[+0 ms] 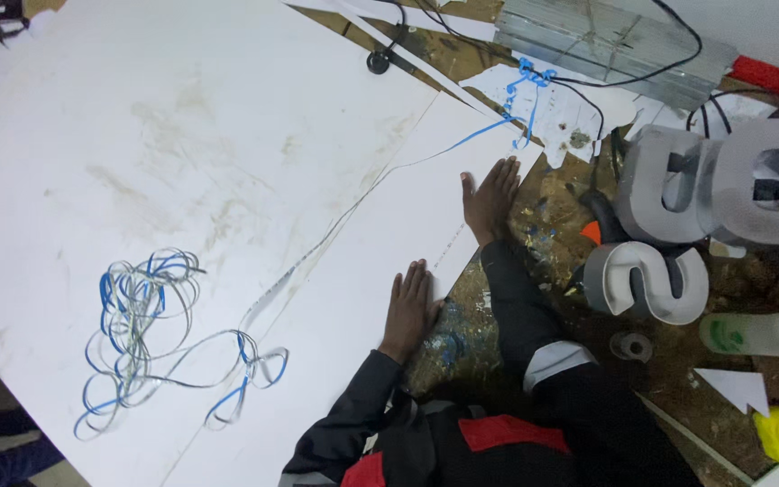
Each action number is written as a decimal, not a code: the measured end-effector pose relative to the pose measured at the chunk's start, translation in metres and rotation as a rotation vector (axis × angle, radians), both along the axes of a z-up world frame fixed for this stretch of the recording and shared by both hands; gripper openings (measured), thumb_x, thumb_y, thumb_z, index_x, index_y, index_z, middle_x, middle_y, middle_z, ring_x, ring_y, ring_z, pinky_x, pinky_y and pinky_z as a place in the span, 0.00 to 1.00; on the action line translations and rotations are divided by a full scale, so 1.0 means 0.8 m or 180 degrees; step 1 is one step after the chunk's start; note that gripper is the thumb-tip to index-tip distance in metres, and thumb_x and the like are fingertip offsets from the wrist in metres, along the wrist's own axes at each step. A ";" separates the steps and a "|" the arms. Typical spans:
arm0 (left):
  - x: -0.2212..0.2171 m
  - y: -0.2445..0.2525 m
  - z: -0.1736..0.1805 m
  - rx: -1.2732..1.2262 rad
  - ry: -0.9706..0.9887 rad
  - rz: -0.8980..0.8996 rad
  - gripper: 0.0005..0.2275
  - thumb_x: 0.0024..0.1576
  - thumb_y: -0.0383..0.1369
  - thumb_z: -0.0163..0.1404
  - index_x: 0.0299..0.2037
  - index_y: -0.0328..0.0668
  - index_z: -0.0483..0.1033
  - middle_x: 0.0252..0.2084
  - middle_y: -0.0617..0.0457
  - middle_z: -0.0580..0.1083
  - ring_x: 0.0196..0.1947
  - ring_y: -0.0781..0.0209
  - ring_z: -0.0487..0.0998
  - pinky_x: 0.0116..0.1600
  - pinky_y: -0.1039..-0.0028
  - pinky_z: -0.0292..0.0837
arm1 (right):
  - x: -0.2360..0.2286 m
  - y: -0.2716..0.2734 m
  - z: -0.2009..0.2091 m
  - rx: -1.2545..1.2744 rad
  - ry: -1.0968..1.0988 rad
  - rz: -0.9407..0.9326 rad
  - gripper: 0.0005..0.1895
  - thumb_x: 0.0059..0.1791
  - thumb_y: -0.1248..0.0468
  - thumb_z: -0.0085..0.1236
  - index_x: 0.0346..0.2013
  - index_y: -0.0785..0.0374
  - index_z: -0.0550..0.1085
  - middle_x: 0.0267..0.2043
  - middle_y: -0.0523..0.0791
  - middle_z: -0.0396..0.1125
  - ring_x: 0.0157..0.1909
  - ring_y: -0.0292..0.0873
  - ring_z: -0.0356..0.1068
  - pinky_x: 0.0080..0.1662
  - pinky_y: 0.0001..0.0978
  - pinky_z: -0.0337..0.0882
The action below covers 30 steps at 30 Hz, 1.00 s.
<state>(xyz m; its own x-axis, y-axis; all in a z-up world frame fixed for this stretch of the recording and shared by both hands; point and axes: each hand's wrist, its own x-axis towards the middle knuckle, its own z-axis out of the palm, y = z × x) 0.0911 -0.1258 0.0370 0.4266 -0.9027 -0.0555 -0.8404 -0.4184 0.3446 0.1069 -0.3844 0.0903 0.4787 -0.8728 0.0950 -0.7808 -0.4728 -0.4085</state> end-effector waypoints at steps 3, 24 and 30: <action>0.026 -0.024 0.001 -0.0044 0.0190 -0.0116 0.28 0.74 0.52 0.42 0.70 0.33 0.71 0.85 0.37 0.58 0.87 0.42 0.55 0.86 0.46 0.46 | 0.010 -0.023 0.000 0.0034 -0.0297 -0.0133 0.50 0.66 0.38 0.47 0.83 0.81 0.52 0.87 0.70 0.43 0.90 0.68 0.40 0.85 0.61 0.39; 0.180 -0.420 0.093 -0.0474 -0.0658 -0.1366 0.21 0.71 0.27 0.51 0.75 0.48 0.67 0.70 0.45 0.72 0.75 0.47 0.72 0.73 0.56 0.73 | 0.011 -0.048 -0.024 -0.0525 -0.1944 -0.0529 0.21 0.59 0.76 0.52 0.67 0.65 0.67 0.61 0.56 0.70 0.68 0.65 0.71 0.67 0.55 0.71; 0.193 -0.480 0.115 -0.0653 -0.1344 -0.2768 0.12 0.66 0.32 0.57 0.57 0.56 0.86 0.60 0.52 0.81 0.66 0.49 0.79 0.69 0.53 0.75 | 0.008 -0.047 -0.015 -0.0689 -0.1689 -0.0414 0.18 0.61 0.71 0.54 0.66 0.65 0.67 0.62 0.56 0.69 0.68 0.63 0.71 0.67 0.52 0.71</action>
<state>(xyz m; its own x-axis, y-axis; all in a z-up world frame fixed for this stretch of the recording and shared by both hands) 0.2458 -0.5095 0.1293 -0.4410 -0.8863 0.1411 -0.8974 0.4374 -0.0577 0.1135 -0.4217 0.0783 0.2072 -0.8551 0.4752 -0.5530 -0.5031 -0.6642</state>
